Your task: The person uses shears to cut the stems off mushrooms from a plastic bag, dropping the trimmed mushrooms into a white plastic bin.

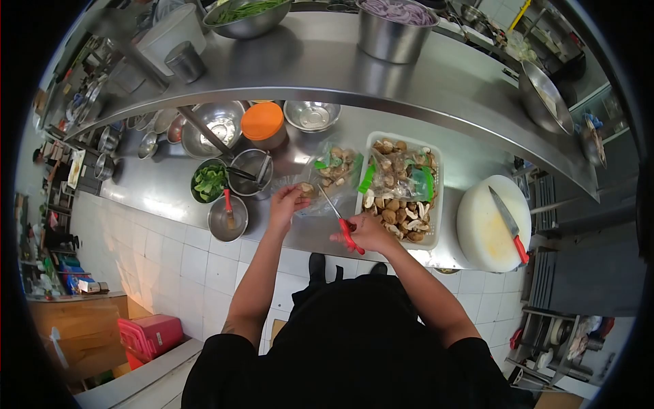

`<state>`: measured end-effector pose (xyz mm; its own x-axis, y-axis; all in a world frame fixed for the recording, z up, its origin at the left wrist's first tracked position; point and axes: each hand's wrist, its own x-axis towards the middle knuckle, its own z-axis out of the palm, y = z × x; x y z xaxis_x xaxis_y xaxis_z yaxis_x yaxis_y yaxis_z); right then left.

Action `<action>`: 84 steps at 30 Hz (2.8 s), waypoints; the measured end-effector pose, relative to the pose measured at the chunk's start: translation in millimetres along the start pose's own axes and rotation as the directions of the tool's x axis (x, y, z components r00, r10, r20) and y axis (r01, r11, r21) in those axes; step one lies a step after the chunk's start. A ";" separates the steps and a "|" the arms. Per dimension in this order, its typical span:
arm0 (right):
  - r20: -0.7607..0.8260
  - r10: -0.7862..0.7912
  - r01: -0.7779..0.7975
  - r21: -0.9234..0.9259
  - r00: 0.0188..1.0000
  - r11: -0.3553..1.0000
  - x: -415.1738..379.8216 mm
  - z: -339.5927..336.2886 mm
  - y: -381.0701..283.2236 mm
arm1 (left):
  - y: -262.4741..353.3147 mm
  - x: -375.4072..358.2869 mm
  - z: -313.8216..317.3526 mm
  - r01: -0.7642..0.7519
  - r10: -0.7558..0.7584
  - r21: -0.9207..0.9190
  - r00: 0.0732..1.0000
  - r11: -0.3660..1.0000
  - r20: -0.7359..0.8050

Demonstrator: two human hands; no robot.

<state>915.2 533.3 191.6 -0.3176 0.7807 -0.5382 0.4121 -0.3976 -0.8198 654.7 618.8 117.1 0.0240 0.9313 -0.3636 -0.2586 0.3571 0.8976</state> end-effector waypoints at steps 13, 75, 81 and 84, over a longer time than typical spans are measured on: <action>-0.142 -0.121 0.160 0.306 0.982 0.939 -60.6 -24.5 36.7 | 11.1 -69.8 120.9 -0.292 0.273 0.042 0.929 0.956 0.251; -0.543 -0.018 0.096 0.116 0.839 0.989 -109.5 -109.8 42.8 | 26.1 48.1 228.8 -0.717 0.349 0.212 0.548 0.664 0.760; -0.499 -0.027 0.146 0.200 0.866 0.969 -104.6 -97.3 46.6 | 40.4 31.1 231.2 -0.833 0.434 0.293 0.506 0.469 0.745; -0.536 -0.104 0.162 0.061 0.838 0.985 -117.0 -95.2 43.3 | 37.4 12.9 236.7 -0.506 0.299 0.155 0.701 0.849 0.647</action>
<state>1051.5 470.5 237.6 0.1489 0.9540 -0.2604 0.3023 -0.2946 -0.9065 873.9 661.4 205.0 0.5641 0.8069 0.1752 -0.0819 -0.1565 0.9843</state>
